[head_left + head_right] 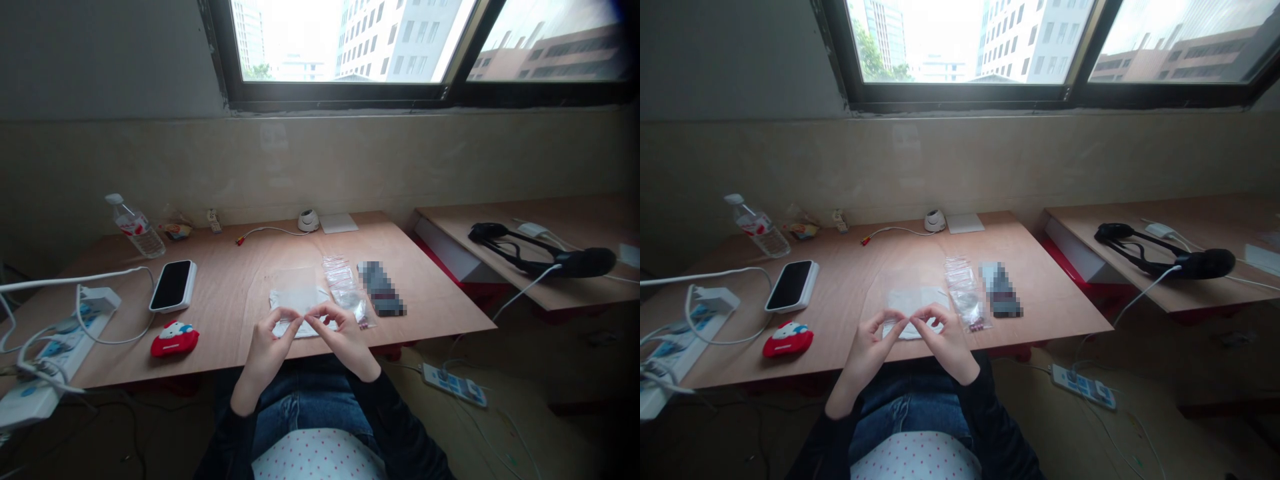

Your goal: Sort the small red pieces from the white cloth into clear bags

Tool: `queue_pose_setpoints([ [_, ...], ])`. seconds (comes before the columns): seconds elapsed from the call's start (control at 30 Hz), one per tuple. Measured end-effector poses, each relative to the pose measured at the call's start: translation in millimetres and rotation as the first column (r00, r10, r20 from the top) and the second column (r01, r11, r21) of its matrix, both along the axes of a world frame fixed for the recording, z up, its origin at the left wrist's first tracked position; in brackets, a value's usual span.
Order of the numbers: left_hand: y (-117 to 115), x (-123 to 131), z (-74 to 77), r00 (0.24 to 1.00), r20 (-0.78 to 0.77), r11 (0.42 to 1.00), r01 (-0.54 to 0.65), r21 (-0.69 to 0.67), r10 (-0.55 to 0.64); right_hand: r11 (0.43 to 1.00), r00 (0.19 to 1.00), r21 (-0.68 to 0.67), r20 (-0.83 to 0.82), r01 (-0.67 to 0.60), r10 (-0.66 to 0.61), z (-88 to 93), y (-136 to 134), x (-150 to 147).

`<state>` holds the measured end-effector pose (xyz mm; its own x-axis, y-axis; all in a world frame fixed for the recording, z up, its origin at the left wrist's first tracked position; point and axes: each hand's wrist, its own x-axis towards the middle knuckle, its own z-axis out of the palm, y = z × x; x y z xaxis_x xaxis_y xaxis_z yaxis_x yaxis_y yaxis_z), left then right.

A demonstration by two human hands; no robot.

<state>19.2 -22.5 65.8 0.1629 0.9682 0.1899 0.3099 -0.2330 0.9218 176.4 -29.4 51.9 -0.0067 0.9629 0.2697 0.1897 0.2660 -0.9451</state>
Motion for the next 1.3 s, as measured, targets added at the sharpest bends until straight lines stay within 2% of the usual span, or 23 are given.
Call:
queue_pose_setpoints([
  [0.2, 2, -1, -3.1, 1.0, -0.016, 1.0, -0.015, -0.006, 0.015, 1.0, 1.0, 0.005, 0.012, 0.026, -0.026, -4.6, 2, -2],
  [0.33, 5, -4, -3.9, 0.997, 0.001, 0.996, -0.082, -0.029, 0.082, 0.996, 0.998, -0.047, 0.007, 0.07, -0.07, -6.4, 5, -2],
  [0.43, 7, -8, -4.0, 0.992, 0.042, 0.991, -0.118, -0.069, 0.121, 0.997, 0.999, -0.068, 0.004, 0.048, -0.048, -6.6, 7, -5],
  [0.53, 9, -17, -8.0, 0.982, 0.103, 0.979, -0.141, -0.15, 0.157, 0.996, 1.0, -0.087, -0.017, 0.013, -0.015, -11.0, 11, -13],
  [0.63, 11, -36, -18.9, 0.968, 0.118, 0.958, -0.195, -0.21, 0.223, 0.992, 0.997, -0.116, -0.055, 0.046, -0.052, -22.5, 16, -23],
  [0.73, 11, -64, -35.1, 0.957, 0.002, 0.941, -0.285, -0.181, 0.29, 0.987, 0.994, -0.118, 0.017, 0.106, -0.104, -35.6, 19, -34],
  [0.83, 8, -87, -50.0, 0.921, -0.264, 0.924, -0.337, -0.18, 0.285, 0.995, 0.978, -0.062, 0.198, 0.08, -0.066, -41.9, 12, -49],
  [0.87, 6, -90, -53.3, 0.878, -0.379, 0.918, -0.369, -0.148, 0.292, 0.998, 0.961, -0.041, 0.275, 0.054, -0.041, -42.2, 8, -55],
  [0.93, 1, -91, -57.0, 0.734, -0.589, 0.906, -0.422, -0.006, 0.338, 0.999, 0.902, -0.01, 0.43, -0.037, 0.038, -41.6, -2, -67],
  [1.0, -4, -85, -58.1, 0.577, -0.696, 0.877, -0.451, 0.166, 0.428, 0.987, 0.822, 0.023, 0.557, -0.161, 0.121, -42.2, -11, -79],
  [1.03, -7, -82, -58.3, 0.541, -0.716, 0.876, -0.434, 0.211, 0.441, 0.976, 0.777, 0.028, 0.61, -0.216, 0.155, -43.5, -14, -83],
  [1.07, -10, -78, -58.6, 0.541, -0.732, 0.894, -0.393, 0.215, 0.414, 0.965, 0.734, 0.023, 0.654, -0.26, 0.182, -45.6, -16, -86],
  [1.13, -15, -73, -59.5, 0.589, -0.762, 0.957, -0.247, 0.149, 0.271, 0.949, 0.662, -0.008, 0.715, -0.315, 0.226, -50.9, -17, -91],
  [1.2, -20, -73, -60.4, 0.606, -0.784, 0.99, -0.12, 0.079, 0.136, 0.939, 0.612, -0.043, 0.748, -0.341, 0.256, -55.3, -14, -92],
  [1.3, -19, -77, -59.0, 0.572, -0.816, 0.996, -0.074, 0.047, 0.081, 0.934, 0.568, -0.066, 0.778, -0.352, 0.269, -56.2, -5, -95],
])
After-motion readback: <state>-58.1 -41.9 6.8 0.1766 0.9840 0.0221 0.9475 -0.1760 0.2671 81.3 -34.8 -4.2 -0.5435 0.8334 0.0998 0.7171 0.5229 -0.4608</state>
